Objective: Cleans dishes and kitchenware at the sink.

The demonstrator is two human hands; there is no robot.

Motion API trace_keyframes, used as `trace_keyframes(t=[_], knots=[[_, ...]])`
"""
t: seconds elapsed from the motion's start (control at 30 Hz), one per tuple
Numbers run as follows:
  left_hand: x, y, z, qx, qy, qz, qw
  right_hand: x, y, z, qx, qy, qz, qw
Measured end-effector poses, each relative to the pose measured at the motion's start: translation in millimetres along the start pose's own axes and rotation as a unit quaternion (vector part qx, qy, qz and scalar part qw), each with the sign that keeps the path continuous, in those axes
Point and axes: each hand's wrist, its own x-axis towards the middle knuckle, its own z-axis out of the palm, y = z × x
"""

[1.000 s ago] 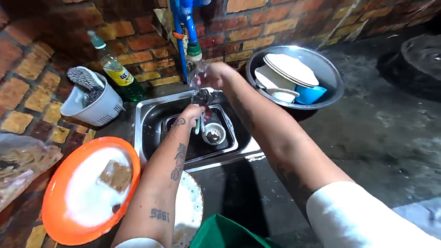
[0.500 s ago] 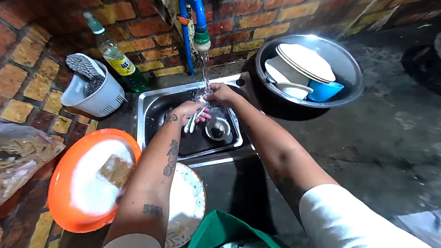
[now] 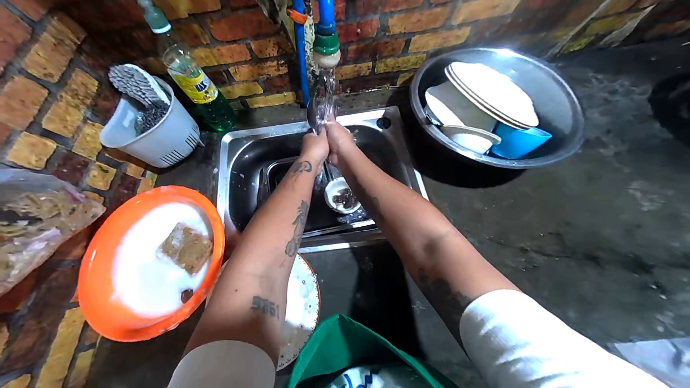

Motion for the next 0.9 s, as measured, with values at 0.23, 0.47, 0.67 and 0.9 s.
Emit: trace_keyframes(t=[0.23, 0.47, 0.67, 0.9], knots=[[10.6, 29.2, 11.2, -0.108, -0.027, 0.107, 0.988, 4.2, -10.5, -13.1, 0.083, -0.064, -0.068, 0.992], [-0.8, 31.9, -8.6, 0.048, -0.024, 0.128, 0.99, 8.5, -32.0, -8.0, 0.149, -0.02, 0.003, 0.989], [-37.5, 35.7, -73.0, 0.301, -0.065, 0.169, 0.936, -1.2, -50.8, 7.1, -0.07, -0.099, 0.003, 0.993], [-142.7, 16.8, -240.0, 0.535, -0.053, 0.137, 0.832, 15.7, 37.4, -48.6, -0.663, -0.159, -0.079, 0.727]])
